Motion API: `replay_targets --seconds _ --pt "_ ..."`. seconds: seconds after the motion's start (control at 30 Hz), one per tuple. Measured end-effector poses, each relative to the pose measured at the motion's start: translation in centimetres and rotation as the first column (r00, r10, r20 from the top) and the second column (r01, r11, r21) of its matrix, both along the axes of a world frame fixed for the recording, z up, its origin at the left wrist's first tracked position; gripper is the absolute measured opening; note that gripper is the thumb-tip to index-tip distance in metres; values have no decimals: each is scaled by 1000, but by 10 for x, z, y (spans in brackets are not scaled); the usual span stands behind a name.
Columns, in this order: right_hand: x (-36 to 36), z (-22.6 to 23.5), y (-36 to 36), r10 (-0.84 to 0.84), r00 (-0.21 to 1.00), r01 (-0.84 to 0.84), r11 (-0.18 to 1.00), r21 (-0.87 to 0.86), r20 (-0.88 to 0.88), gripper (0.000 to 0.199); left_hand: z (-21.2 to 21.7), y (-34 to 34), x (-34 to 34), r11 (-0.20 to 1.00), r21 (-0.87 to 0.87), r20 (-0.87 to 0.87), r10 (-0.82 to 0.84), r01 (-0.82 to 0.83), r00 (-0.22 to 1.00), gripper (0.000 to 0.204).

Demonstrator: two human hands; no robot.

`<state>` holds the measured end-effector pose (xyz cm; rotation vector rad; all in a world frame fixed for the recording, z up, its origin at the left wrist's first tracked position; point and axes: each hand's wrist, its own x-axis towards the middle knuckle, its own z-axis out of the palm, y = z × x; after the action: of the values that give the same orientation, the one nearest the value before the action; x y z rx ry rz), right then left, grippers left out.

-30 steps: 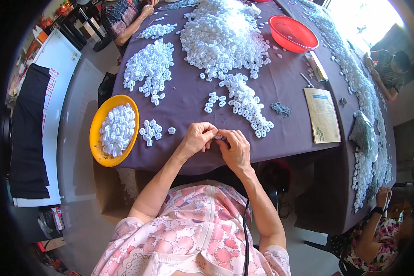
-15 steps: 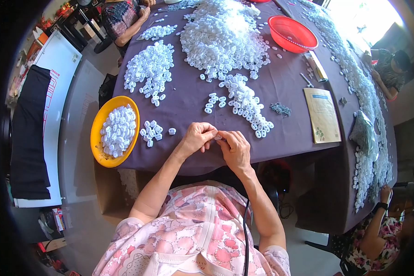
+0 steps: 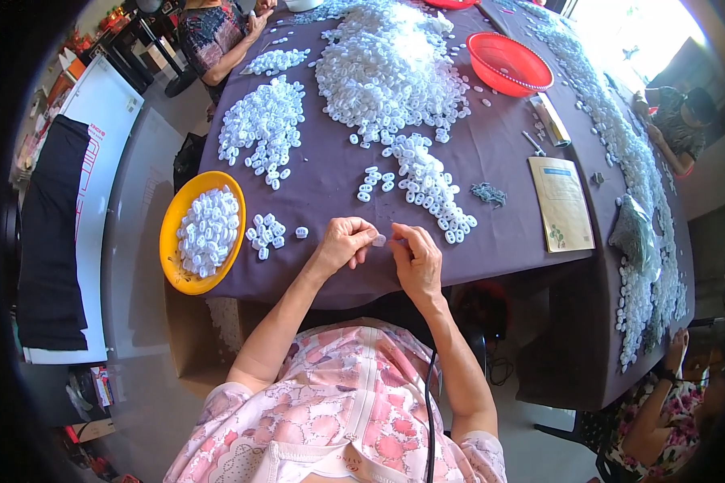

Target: The person assembles plastic cord locks by inserting springs and small components into the plastic pieces by hand.

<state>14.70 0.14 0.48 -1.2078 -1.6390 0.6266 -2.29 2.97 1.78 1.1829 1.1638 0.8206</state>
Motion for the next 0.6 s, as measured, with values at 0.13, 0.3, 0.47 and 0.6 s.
replay_targets --seconds 0.13,0.3,0.47,0.6 --pt "4 0 -1 -20 998 22 998 52 -53 22 22 -16 -10 995 72 -179 87 -75 980 17" --pt "-1 1 0 6 995 -22 989 149 104 18 12 -19 -64 928 328 -440 315 -177 841 11" --pt "-3 2 -2 5 994 -21 990 140 113 17 12 -24 -100 823 568 -645 464 -25 606 10" --pt "4 0 -1 -18 989 -5 987 162 144 16 110 -54 -71 643 713 -132 515 -280 847 10"
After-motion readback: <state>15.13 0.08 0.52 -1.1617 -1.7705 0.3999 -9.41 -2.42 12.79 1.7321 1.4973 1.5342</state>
